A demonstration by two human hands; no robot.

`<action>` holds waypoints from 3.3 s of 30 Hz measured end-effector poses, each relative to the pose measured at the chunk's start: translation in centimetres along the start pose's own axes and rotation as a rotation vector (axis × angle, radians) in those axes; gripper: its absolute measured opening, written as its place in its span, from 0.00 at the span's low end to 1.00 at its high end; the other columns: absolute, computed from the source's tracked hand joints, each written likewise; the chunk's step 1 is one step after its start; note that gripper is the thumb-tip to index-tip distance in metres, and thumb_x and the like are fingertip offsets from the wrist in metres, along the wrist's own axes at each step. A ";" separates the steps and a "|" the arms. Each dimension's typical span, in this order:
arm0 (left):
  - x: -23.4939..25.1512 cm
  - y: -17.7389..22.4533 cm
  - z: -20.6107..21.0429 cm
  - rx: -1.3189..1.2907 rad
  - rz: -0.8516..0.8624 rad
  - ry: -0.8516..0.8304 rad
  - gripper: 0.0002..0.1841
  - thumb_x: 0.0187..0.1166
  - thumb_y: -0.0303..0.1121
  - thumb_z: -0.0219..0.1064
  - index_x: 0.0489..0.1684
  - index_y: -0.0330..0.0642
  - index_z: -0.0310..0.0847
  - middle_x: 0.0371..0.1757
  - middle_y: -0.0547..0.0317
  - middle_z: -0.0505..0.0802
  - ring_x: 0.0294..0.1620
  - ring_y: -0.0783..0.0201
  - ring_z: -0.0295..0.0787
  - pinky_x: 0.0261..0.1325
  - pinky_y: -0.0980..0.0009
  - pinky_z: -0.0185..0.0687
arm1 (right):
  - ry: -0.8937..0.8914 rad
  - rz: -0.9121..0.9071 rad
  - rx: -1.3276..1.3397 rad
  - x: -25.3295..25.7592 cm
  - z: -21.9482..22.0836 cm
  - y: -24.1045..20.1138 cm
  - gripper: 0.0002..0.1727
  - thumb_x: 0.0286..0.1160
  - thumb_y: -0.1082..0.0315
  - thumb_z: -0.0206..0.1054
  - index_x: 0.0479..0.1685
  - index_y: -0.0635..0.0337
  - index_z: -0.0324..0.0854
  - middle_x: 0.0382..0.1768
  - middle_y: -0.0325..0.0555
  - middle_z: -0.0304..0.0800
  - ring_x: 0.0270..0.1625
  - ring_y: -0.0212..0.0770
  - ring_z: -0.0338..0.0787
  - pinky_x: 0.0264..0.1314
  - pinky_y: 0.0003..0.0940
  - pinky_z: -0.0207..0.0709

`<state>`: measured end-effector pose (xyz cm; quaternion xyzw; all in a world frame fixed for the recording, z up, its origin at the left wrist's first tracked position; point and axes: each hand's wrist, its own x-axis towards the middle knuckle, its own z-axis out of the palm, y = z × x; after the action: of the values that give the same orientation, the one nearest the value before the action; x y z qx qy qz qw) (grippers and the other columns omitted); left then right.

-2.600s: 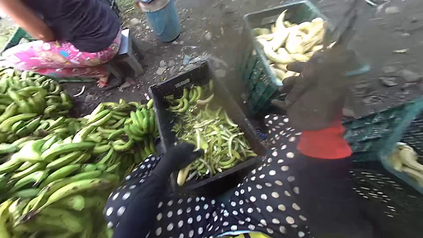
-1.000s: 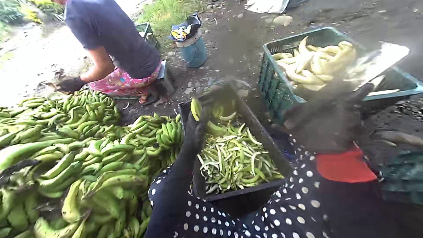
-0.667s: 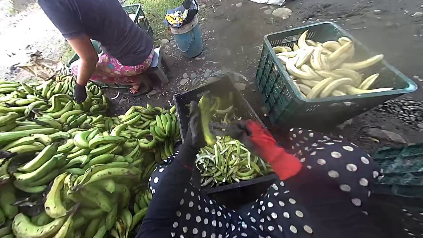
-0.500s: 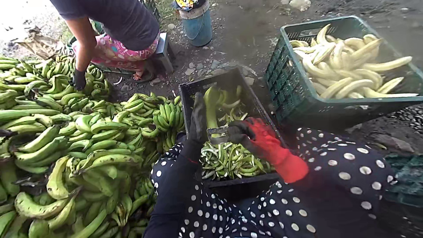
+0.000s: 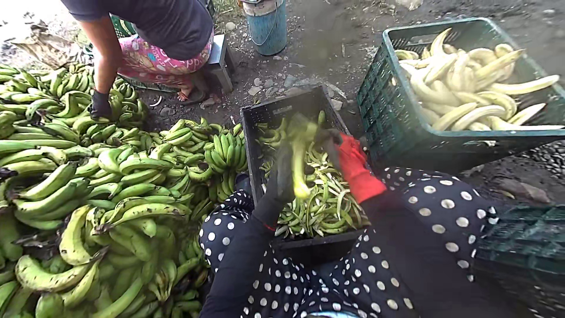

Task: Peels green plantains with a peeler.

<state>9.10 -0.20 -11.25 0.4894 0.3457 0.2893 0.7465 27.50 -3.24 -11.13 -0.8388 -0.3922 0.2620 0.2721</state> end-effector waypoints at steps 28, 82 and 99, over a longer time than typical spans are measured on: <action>-1.5 2.3 0.0 0.642 0.100 0.118 0.24 0.91 0.43 0.40 0.68 0.36 0.74 0.49 0.50 0.86 0.48 0.66 0.83 0.55 0.61 0.82 | 0.023 -0.096 -0.053 -2.4 -1.5 -0.9 0.26 0.82 0.43 0.61 0.74 0.43 0.83 0.71 0.66 0.81 0.74 0.71 0.76 0.64 0.75 0.68; -1.6 -0.1 -0.6 0.500 0.081 -0.113 0.32 0.90 0.57 0.37 0.87 0.50 0.62 0.61 0.51 0.89 0.55 0.62 0.89 0.60 0.56 0.87 | -0.055 -0.063 0.108 -3.2 1.2 2.0 0.23 0.91 0.50 0.51 0.75 0.45 0.81 0.66 0.59 0.88 0.70 0.64 0.84 0.65 0.75 0.71; 0.6 1.4 -1.0 -0.046 0.332 0.555 0.33 0.92 0.59 0.32 0.75 0.45 0.71 0.58 0.54 0.86 0.55 0.65 0.86 0.59 0.62 0.85 | 0.015 -0.296 -0.081 -7.0 2.0 0.1 0.33 0.77 0.35 0.55 0.77 0.39 0.81 0.69 0.65 0.83 0.72 0.74 0.77 0.61 0.78 0.67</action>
<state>8.54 1.25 -10.37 0.4244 0.4448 0.5375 0.5772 22.39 -8.37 -11.10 -0.7840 -0.5198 0.1968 0.2766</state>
